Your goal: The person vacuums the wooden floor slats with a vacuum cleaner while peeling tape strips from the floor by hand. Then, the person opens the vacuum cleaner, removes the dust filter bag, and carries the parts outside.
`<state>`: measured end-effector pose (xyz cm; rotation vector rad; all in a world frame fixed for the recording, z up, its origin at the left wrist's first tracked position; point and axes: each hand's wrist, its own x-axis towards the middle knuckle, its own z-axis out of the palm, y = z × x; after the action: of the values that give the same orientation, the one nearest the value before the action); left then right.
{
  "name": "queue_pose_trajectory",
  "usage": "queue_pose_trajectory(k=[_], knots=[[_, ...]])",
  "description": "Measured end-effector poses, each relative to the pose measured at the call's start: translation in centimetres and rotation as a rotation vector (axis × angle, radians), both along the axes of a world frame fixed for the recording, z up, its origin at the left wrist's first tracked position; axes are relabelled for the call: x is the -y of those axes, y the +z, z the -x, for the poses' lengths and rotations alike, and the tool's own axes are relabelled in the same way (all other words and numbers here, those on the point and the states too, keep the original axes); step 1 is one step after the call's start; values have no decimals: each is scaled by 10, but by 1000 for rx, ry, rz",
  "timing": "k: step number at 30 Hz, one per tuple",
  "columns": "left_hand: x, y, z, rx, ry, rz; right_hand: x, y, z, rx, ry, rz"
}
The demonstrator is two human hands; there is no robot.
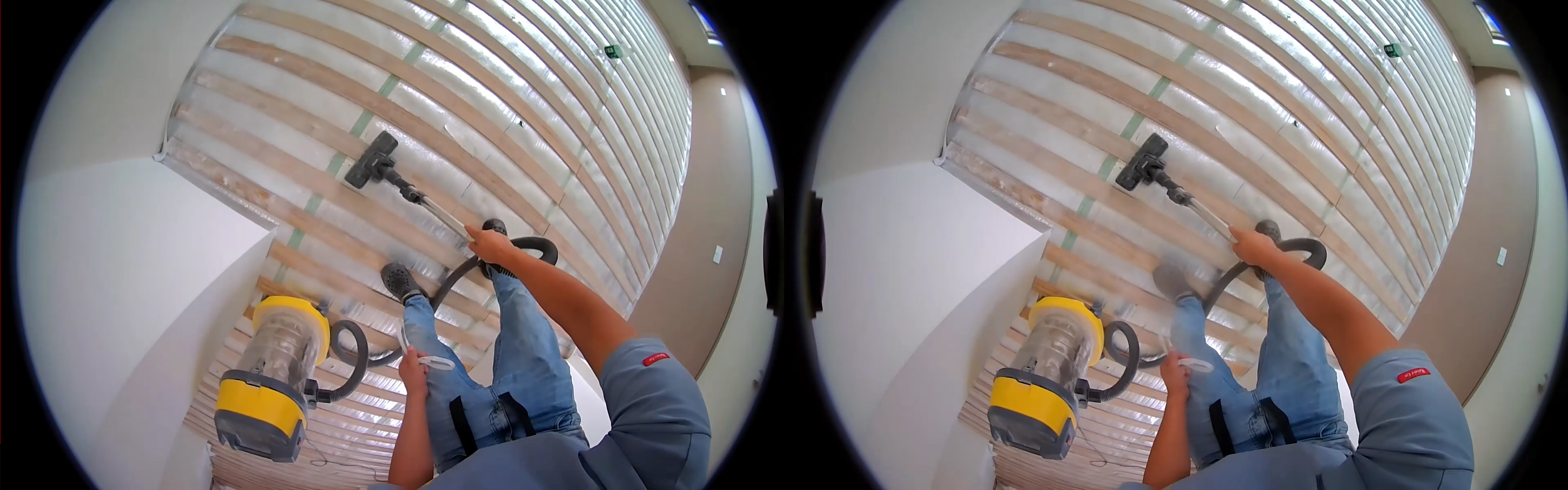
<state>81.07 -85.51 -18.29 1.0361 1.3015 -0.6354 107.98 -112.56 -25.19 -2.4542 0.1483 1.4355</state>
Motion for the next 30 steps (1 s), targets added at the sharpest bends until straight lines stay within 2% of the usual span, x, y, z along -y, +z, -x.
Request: queue_pose_trajectory(k=[1,2,4,7,8,9,11,14,15,16,17,20,21,22,24,26,28,29,30], knots=[[8,-7,-4,6,9,1,4,-1,-8,-47,28,19],[17,-5,-10,30,-75,-24,11,-26,-5,13,54,-25],[30,14,-25,26,-352,-73,-3,-25,-40,-48,8,-65],[65,11,-37,132,-452,-139,-21,-74,-91,86,15,-152],[74,4,-39,82,-379,-119,-27,-91,-112,110,28,-176],[82,0,-52,80,-411,-114,-25,-99,-129,133,37,-201],[97,-7,-90,86,-309,-140,-2,-106,-147,120,48,-195],[105,-33,-177,179,-393,-133,59,-101,-126,22,19,-199],[114,-45,-219,247,-533,-183,90,-99,-120,-25,17,-199],[123,-66,-257,348,-612,-221,119,-94,-110,-48,21,-186],[132,-92,-297,338,-736,-286,145,-86,-94,-76,29,-178],[165,-190,-414,417,-1260,-510,202,-80,-42,-20,-66,-69],[184,-224,-451,586,-1414,-619,214,-85,-29,-3,-95,-22],[198,-266,-481,687,-1422,-572,223,-88,-20,32,-100,-17],[231,-342,-532,651,-1730,-693,229,-90,-14,46,-121,-22],[267,-410,-562,545,-1822,-826,233,-94,-23,32,-108,14],[301,-472,-576,499,-1607,-787,241,-92,-32,14,-85,-34],[315,-493,-573,488,-1621,-780,244,-89,-35,9,-70,-46],[330,-511,-569,440,-1505,-855,247,-89,-38,0,-76,-50]])
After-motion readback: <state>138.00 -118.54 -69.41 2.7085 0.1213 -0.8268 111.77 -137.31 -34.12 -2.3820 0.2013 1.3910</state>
